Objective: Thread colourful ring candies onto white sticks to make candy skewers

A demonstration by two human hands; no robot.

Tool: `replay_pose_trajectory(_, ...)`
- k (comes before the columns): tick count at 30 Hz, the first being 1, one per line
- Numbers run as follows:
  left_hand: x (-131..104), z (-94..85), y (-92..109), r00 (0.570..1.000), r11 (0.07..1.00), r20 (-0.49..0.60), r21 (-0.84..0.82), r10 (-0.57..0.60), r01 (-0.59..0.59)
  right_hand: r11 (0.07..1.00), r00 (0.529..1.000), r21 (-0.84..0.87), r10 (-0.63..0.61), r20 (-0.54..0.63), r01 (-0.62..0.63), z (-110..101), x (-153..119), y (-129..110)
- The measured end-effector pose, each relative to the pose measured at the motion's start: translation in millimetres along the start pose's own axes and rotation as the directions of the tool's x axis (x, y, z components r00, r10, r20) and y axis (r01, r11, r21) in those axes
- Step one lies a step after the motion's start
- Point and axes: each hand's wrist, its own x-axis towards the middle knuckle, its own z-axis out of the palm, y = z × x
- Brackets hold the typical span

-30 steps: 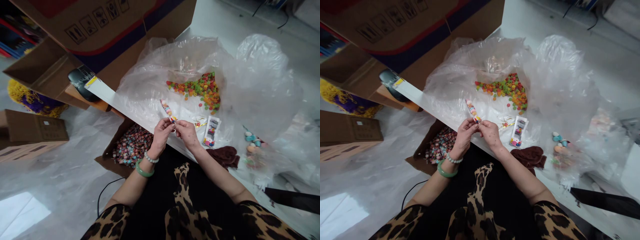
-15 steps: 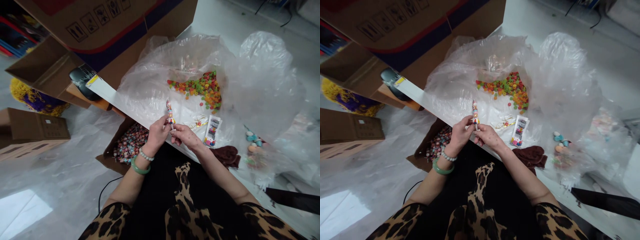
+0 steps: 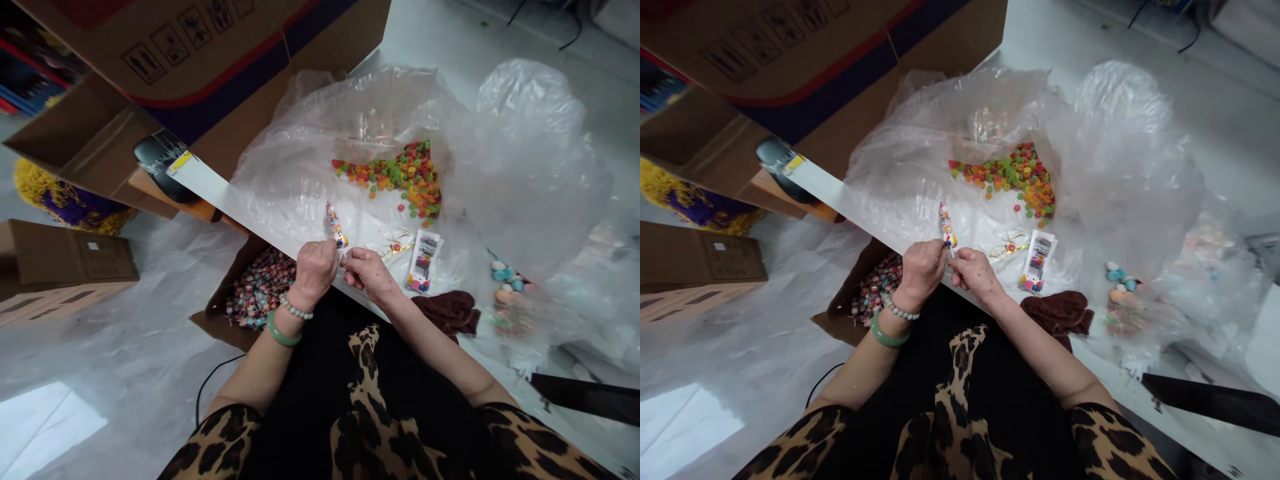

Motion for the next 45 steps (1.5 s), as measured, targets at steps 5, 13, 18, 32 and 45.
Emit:
replay_pose_trajectory(5, -2.0, -0.5, 10.2, 0.952, 0.843, 0.008, -0.463, -0.304, 0.273, 0.994, 0.998, -0.104, -0.037, -0.054, 0.031, 1.3, 6.7, 9.7)
replay_pose_trajectory(13, -3.6, 8.3, 14.1, 0.829, 0.339, 0.290, -0.810, -0.478, 0.479, 0.437, 0.928, -0.893, -0.367, -0.067, 0.108, 2.7, 1.3, 10.5)
replay_pose_trajectory(18, -3.6, 1.2, -4.2, 0.914, 0.706, 0.193, -0.585, -0.357, 0.399, 0.328, 0.930, -0.944, -0.359, -0.083, 0.042, -0.2, 0.3, 7.6)
replay_pose_trajectory(32, -6.8, 5.4, 1.0, 0.993, 0.989, 0.018, 0.091, -0.119, 0.117, 0.239, 0.932, -0.971, -0.351, -0.086, 0.000, 11.6, -2.2, 7.9)
replay_pose_trajectory(45, 2.6, -1.8, 9.3, 0.968, 0.971, 0.089, 0.058, -0.236, 0.231, 0.249, 0.947, -0.967, -0.319, -0.038, 0.045, 11.3, -0.5, 4.2)
